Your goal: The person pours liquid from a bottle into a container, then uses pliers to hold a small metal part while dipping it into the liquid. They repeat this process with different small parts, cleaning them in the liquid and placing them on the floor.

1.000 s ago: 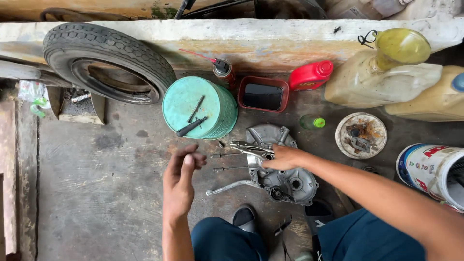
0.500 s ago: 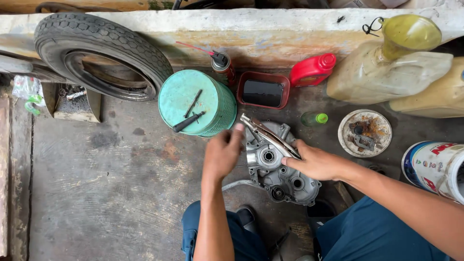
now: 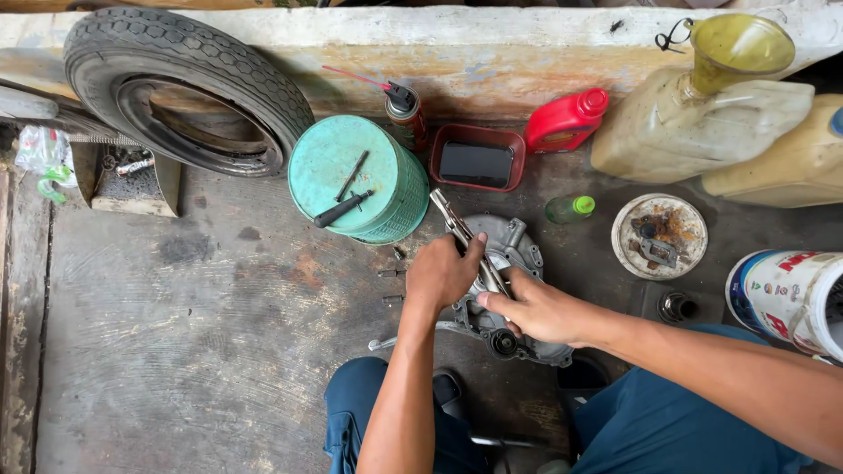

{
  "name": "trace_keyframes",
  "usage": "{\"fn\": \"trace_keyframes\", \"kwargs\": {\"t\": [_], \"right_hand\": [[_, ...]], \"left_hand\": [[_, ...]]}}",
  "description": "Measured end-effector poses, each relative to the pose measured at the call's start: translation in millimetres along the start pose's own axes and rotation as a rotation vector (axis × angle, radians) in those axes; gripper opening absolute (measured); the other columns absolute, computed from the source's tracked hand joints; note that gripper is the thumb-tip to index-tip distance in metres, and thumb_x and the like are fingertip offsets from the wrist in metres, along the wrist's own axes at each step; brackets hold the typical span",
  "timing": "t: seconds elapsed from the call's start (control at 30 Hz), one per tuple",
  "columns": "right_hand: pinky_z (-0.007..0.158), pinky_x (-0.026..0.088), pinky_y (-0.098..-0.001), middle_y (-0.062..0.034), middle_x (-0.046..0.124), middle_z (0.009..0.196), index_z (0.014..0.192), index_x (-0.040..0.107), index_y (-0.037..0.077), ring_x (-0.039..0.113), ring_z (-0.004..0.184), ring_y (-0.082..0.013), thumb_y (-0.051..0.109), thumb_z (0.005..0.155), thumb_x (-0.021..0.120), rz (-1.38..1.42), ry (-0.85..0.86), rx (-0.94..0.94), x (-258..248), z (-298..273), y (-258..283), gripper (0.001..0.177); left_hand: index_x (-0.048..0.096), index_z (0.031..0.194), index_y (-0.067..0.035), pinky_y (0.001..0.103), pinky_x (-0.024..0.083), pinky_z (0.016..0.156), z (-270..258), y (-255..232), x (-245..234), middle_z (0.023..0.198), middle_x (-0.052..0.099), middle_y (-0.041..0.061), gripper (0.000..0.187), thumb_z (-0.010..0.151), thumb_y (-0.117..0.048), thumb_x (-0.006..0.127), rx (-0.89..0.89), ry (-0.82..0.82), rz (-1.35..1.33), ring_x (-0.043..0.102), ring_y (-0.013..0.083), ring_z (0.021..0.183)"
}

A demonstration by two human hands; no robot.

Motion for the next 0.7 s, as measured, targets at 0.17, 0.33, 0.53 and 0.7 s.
{"fn": "trace_keyframes", "kwargs": {"t": [0.17, 0.33, 0.53, 0.7], "right_hand": [[0.053, 0.057, -0.0356, -0.0171, 0.055, 0.074, 0.128, 0.048, -0.016, 0.063, 0.063, -0.0252, 0.025, 0.099, 0.060, 0.063, 0.029, -0.070, 4.9, 1.0, -0.4, 0.052], [0.052, 0.057, -0.0341, -0.0152, 0.054, 0.076, 0.127, 0.047, -0.016, 0.063, 0.063, -0.0232, 0.024, 0.099, 0.060, 0.092, 0.039, -0.104, 5.4, -3.9, 1.7, 0.051], [0.053, 0.057, -0.0331, -0.0149, 0.054, 0.078, 0.124, 0.046, -0.016, 0.062, 0.063, -0.0222, 0.023, 0.100, 0.059, 0.093, 0.056, -0.130, 5.7, -8.2, 4.1, 0.047], [0.054, 0.058, -0.0327, -0.0151, 0.055, 0.080, 0.123, 0.047, -0.015, 0.063, 0.064, -0.0219, 0.025, 0.101, 0.059, 0.067, 0.069, -0.133, 6.8, -10.7, 5.1, 0.047]], "left_hand": [[0.070, 0.112, 0.002, 0.058, 0.053, 0.095, -13.7, -12.5, -9.1, 0.109, 0.072, 0.030, 0.068, 0.091, -0.059, 0.049, -0.001, 0.007, 0.023, 0.066, 0.0477, 0.116], [0.069, 0.113, 0.004, 0.059, 0.053, 0.095, -12.8, -11.3, -1.8, 0.110, 0.071, 0.032, 0.068, 0.091, -0.058, 0.050, 0.012, -0.011, 0.063, 0.066, 0.0496, 0.115], [0.068, 0.112, 0.002, 0.058, 0.053, 0.094, -14.9, -11.4, 1.3, 0.108, 0.072, 0.030, 0.066, 0.091, -0.058, 0.049, 0.022, -0.021, 0.077, 0.067, 0.0495, 0.113], [0.068, 0.110, 0.002, 0.058, 0.053, 0.094, -17.7, -12.7, 1.3, 0.107, 0.072, 0.030, 0.064, 0.091, -0.056, 0.049, 0.030, -0.035, 0.073, 0.067, 0.0499, 0.113]]}}
Point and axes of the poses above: each hand's wrist, its own z-axis towards the middle knuckle, its own x-axis out of the palm, y = z × x, the point moved 2 cm from there along z, towards the middle knuckle
